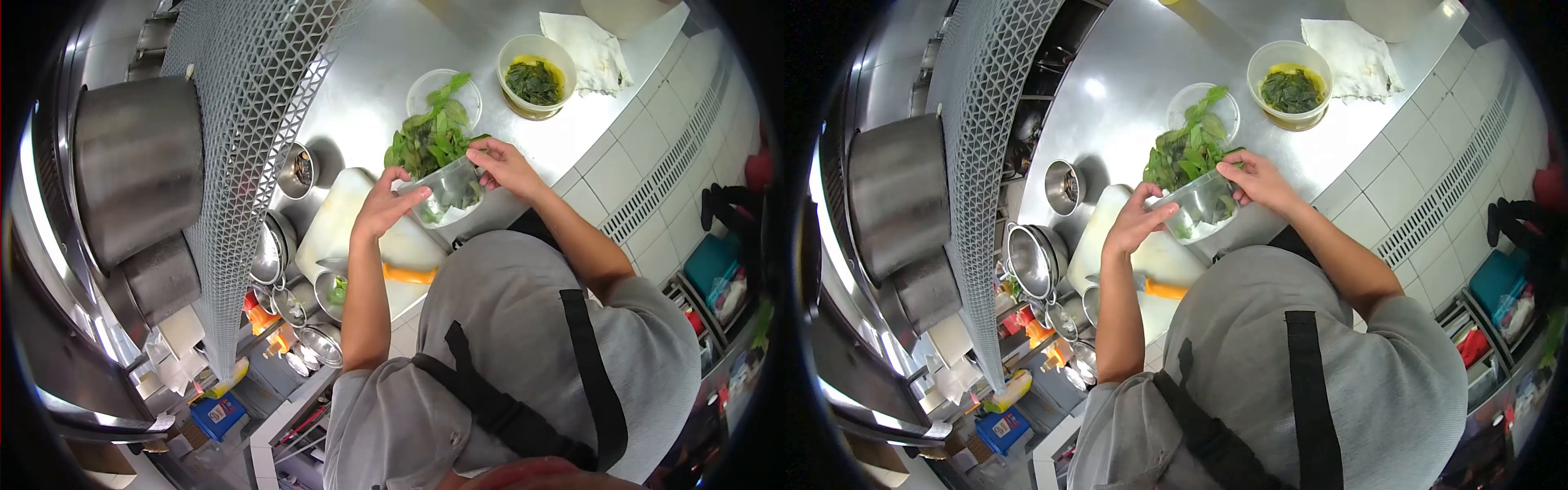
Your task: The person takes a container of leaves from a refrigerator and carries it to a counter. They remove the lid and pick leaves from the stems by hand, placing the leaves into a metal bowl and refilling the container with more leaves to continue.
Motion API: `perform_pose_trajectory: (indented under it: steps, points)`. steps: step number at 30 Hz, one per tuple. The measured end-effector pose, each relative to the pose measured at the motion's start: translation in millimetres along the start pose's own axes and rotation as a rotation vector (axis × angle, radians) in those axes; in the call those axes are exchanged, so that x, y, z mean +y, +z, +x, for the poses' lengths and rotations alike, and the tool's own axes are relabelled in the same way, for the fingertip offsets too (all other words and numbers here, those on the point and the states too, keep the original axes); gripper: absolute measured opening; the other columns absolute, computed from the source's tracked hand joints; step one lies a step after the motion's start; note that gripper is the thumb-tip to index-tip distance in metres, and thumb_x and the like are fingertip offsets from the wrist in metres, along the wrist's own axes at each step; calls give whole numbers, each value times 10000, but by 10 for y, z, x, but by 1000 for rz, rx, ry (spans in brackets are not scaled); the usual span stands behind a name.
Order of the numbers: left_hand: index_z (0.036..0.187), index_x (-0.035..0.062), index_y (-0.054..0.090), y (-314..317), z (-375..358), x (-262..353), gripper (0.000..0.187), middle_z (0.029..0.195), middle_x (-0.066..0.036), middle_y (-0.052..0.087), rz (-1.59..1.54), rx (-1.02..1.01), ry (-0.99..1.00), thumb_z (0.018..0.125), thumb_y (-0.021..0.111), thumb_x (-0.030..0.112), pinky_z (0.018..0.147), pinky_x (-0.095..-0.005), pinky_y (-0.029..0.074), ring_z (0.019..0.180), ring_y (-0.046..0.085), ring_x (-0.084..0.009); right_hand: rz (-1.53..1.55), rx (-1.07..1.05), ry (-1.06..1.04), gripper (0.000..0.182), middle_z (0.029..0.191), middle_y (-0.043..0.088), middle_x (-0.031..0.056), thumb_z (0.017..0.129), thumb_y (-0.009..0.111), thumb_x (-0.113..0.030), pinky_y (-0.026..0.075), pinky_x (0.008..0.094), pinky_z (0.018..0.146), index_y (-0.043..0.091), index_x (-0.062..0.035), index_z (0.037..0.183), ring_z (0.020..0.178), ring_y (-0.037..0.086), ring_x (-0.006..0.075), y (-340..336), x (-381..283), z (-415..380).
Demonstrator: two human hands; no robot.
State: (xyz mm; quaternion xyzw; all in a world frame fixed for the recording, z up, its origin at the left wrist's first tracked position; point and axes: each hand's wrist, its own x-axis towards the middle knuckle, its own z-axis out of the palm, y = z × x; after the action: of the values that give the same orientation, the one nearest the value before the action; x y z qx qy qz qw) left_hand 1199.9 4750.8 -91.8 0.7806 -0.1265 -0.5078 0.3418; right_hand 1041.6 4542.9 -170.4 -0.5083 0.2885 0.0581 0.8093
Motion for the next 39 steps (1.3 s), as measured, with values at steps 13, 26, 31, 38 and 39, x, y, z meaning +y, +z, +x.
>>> perform_pose_trajectory:
  steps: [13,26,31,38,39]
  points:
    - [758,44,570,-24,-470,338,437,1361,-147,509,655,43,342,697,836,386,770,-360,504,921,600,-263,-908,-51,-680,354,1060,616,115,787,745,-203,504,334,758,669,-92,1115,845,619,239,58,-798,-150]
    - [745,29,520,25,-554,318,423,798,-89,544,723,73,416,645,844,281,749,-399,431,876,520,-326,-1493,-313,-744,423,1141,480,151,684,739,-136,500,425,853,688,-178,1103,1027,522,347,663,-24,260]
    - [740,32,514,27,-755,83,405,815,-89,553,684,178,415,627,843,238,766,-405,437,894,511,-330,-1327,-262,-708,413,1192,487,193,650,736,-73,509,421,885,681,-123,1056,1019,570,361,423,-510,241]
    - [771,17,544,-1,-1003,-41,374,894,-89,569,677,373,524,552,839,86,900,-436,460,1041,524,-354,-1451,-119,-547,616,1436,389,201,687,763,-101,464,386,998,597,-157,1277,1237,496,345,295,-915,56]
    - [771,17,544,0,-1021,-45,374,894,-89,569,671,380,518,552,839,86,900,-436,460,1041,524,-354,-1570,-114,-490,618,1451,378,198,697,757,-108,455,383,1009,590,-158,1290,1247,492,336,345,-985,-15]
